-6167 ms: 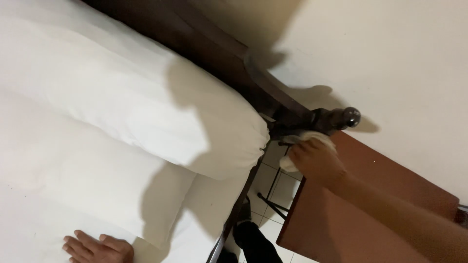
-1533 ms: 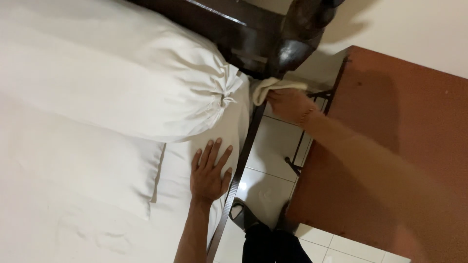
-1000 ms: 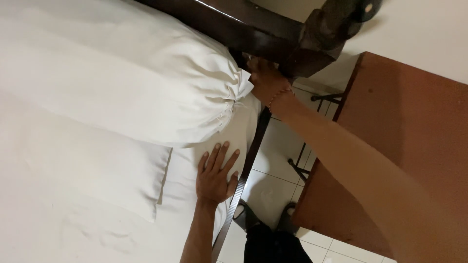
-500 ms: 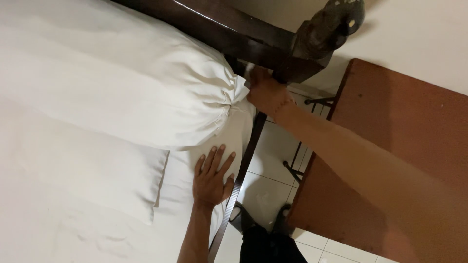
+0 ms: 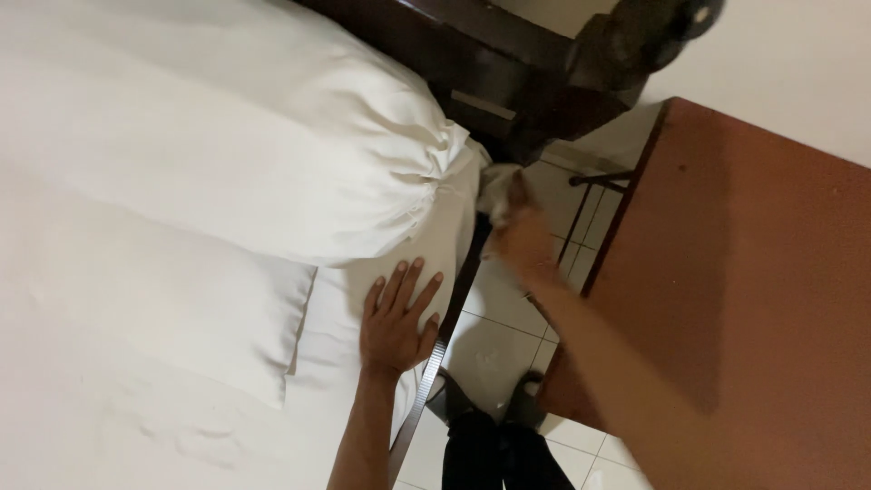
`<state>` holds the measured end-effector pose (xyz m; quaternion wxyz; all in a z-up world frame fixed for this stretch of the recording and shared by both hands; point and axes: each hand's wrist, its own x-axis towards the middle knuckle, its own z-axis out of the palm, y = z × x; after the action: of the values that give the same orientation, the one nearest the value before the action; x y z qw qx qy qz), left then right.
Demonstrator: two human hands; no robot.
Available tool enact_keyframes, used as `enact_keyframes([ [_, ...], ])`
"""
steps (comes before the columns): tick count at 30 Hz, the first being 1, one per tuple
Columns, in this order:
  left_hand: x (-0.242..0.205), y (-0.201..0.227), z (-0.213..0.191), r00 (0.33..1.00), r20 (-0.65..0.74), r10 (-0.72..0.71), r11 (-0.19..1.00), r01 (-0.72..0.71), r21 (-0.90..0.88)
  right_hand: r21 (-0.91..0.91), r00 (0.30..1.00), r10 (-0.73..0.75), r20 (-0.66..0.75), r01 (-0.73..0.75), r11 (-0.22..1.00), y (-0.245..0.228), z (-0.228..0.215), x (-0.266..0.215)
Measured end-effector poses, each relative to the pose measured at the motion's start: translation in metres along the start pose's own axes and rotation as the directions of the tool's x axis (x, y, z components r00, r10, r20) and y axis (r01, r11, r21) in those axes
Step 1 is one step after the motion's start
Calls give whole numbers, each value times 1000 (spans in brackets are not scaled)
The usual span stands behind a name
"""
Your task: The person is cleaning the headboard of the bed and the top of the nightstand in a hotel room.
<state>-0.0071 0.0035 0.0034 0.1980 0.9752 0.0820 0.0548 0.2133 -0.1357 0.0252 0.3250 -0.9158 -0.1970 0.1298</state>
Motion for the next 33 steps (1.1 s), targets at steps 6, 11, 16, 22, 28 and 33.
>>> enact_keyframes([
  [6,0,4,0,998,-55,17,1000,-17,-12,-83,995,29,100,-20,996,-28,44,-89],
  [11,3,1,0,1000,3,18,1000,-18,-5,250,870,442,218,-488,836,-31,17,-147],
  [16,4,3,3,991,-102,82,996,-85,-27,381,765,620,174,-633,674,-8,-5,-183],
  [22,5,7,-7,986,-133,102,993,-108,-38,649,749,643,156,-569,505,-20,-32,-209],
  [28,5,29,-52,987,-117,111,985,-125,-118,730,805,577,139,-477,490,-57,-88,-231],
  [33,-21,64,-92,951,309,27,689,206,-694,780,773,580,257,-521,348,-80,-125,-244],
])
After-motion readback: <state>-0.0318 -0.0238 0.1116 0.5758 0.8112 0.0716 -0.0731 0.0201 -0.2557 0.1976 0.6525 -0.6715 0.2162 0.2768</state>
